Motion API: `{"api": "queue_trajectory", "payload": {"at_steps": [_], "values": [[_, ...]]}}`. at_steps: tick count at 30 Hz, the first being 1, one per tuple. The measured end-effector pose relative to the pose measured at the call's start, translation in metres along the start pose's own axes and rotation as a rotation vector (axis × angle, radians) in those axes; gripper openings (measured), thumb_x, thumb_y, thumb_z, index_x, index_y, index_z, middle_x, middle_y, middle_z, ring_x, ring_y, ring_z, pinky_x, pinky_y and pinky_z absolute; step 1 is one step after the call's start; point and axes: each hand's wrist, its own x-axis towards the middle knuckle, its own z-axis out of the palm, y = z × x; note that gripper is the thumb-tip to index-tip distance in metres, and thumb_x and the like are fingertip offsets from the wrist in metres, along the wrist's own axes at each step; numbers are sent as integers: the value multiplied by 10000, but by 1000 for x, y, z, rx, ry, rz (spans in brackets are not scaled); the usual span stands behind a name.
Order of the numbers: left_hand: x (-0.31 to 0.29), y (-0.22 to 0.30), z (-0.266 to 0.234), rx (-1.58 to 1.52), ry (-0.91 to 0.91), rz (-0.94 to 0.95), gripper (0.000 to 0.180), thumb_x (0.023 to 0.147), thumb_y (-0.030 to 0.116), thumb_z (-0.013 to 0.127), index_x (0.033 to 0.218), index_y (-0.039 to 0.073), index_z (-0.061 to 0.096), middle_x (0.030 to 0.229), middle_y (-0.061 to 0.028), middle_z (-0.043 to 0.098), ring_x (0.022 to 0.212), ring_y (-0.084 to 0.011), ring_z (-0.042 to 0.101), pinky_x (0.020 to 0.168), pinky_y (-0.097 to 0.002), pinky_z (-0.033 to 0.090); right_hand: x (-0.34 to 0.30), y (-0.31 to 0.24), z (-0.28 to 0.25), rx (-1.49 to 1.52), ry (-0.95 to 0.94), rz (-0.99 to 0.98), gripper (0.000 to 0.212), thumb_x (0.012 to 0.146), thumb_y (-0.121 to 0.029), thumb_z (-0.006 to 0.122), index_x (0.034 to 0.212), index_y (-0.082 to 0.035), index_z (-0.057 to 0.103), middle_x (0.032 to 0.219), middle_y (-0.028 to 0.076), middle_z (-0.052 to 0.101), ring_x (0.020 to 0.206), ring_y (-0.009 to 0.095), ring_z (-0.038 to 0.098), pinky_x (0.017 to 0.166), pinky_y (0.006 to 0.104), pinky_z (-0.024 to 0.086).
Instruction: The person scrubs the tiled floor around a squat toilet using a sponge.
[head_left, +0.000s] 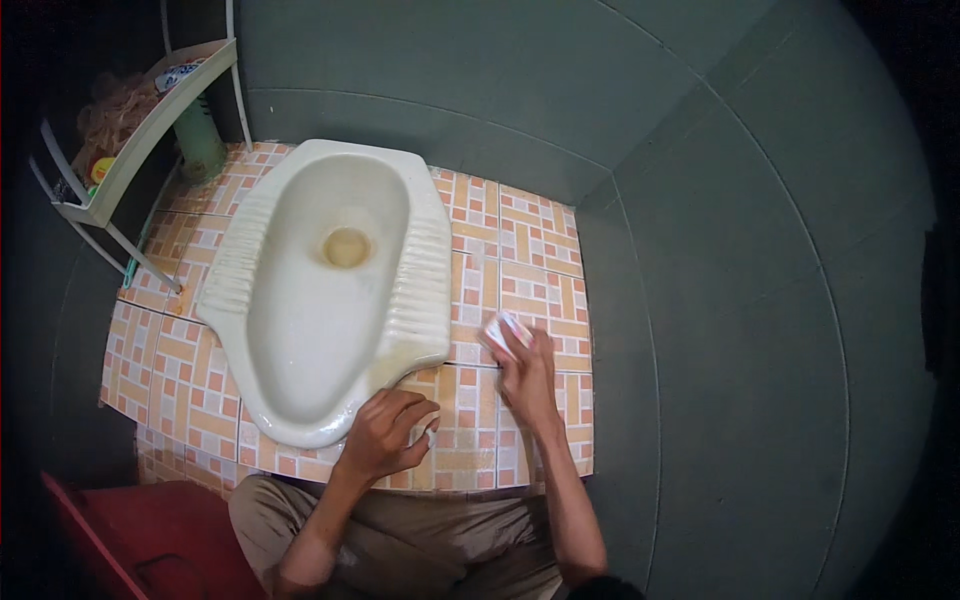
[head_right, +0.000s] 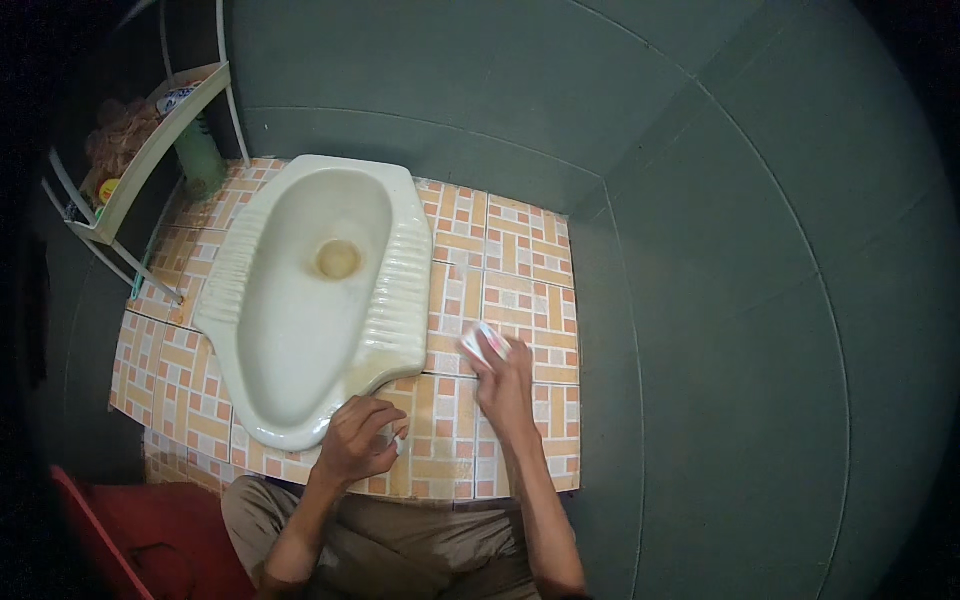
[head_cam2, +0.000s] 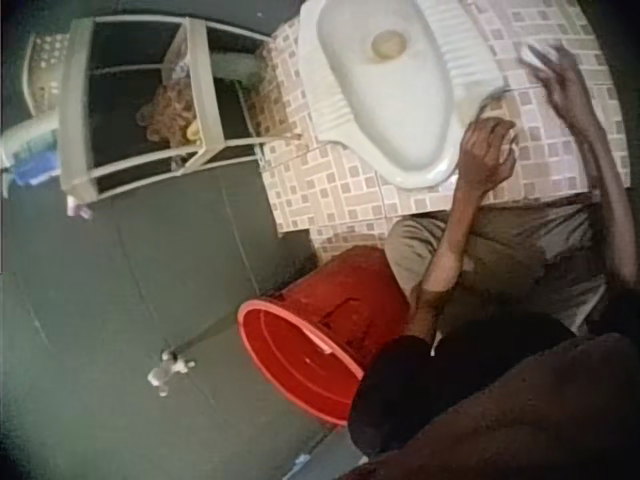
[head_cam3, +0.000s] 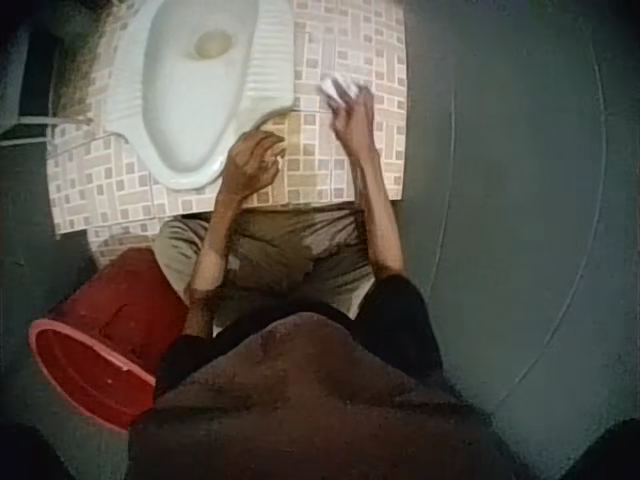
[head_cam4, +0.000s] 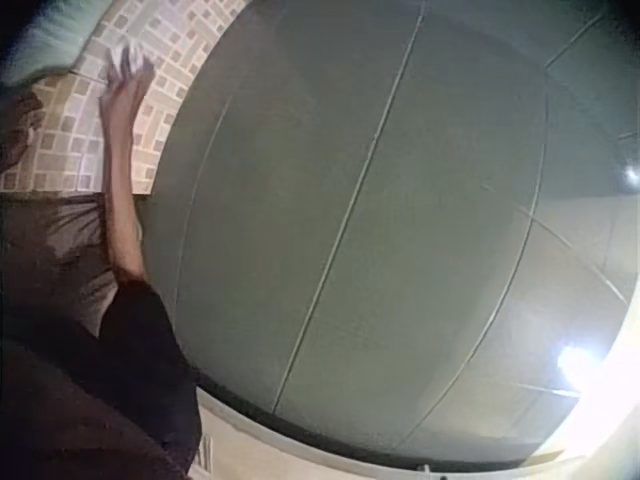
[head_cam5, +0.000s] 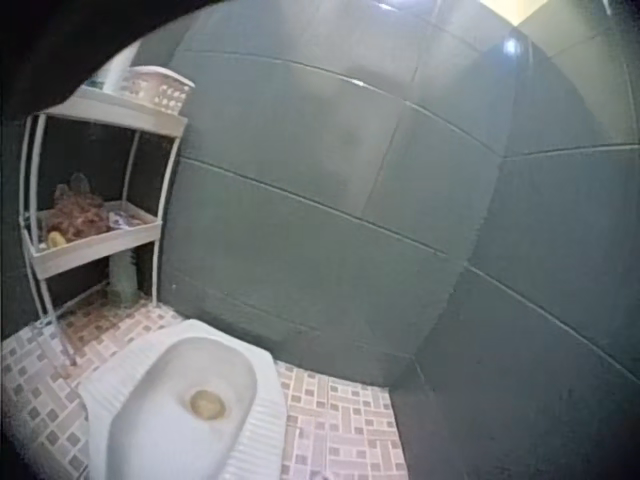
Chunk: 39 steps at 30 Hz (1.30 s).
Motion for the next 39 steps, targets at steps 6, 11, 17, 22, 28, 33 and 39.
{"api": "queue_trajectory", "payload": {"at_steps": [6,11,17,22,28,33,39], "values": [[2,6,-10,-7,4,2,359,729,73,790,1075,64,694,986,-90,676,883,-266,687,759,-399,551,44,65,-16,-139,199,317,506,984,-41,538,1488,-85,570,1361,344,499,1308,482,445,1170,527,335],[17,11,3,8,25,-8,348,767,99,795,1097,64,690,1000,-90,668,913,-263,679,770,-401,537,165,115,0,-199,132,245,611,937,-19,574,1541,-77,496,1327,335,509,1267,488,473,1133,538,363],[11,5,-11,96,-32,-47,352,789,106,784,1122,63,680,1016,-93,662,936,-275,672,788,-404,527,84,17,33,-102,77,17,630,941,-42,591,1555,-65,454,1210,349,526,1135,490,512,1023,545,422],[6,5,-3,46,-8,12,371,781,94,774,1141,76,683,999,-90,654,899,-266,667,786,-398,530,-57,-48,6,-119,-33,105,783,872,43,649,1599,-109,402,1293,374,476,1229,508,461,1062,594,378],[0,9,17,-10,-80,4,340,774,97,776,1107,81,707,1002,-88,670,868,-246,669,760,-380,529,24,-14,42,-226,86,49,845,822,77,673,1597,-109,390,1379,355,434,1286,496,435,1085,606,355],[-1,10,18,-12,-87,26,315,755,114,788,1066,96,736,942,-54,687,800,-220,667,719,-358,517,175,21,52,-328,77,94,830,797,9,720,1566,-82,420,1441,302,446,1317,475,420,1125,555,347],[1,11,26,-17,-114,46,360,708,106,780,1065,98,732,950,-56,687,795,-225,670,721,-353,517,201,52,45,-214,87,101,765,862,-24,682,1576,-86,413,1449,327,432,1324,482,418,1130,594,329]]}}
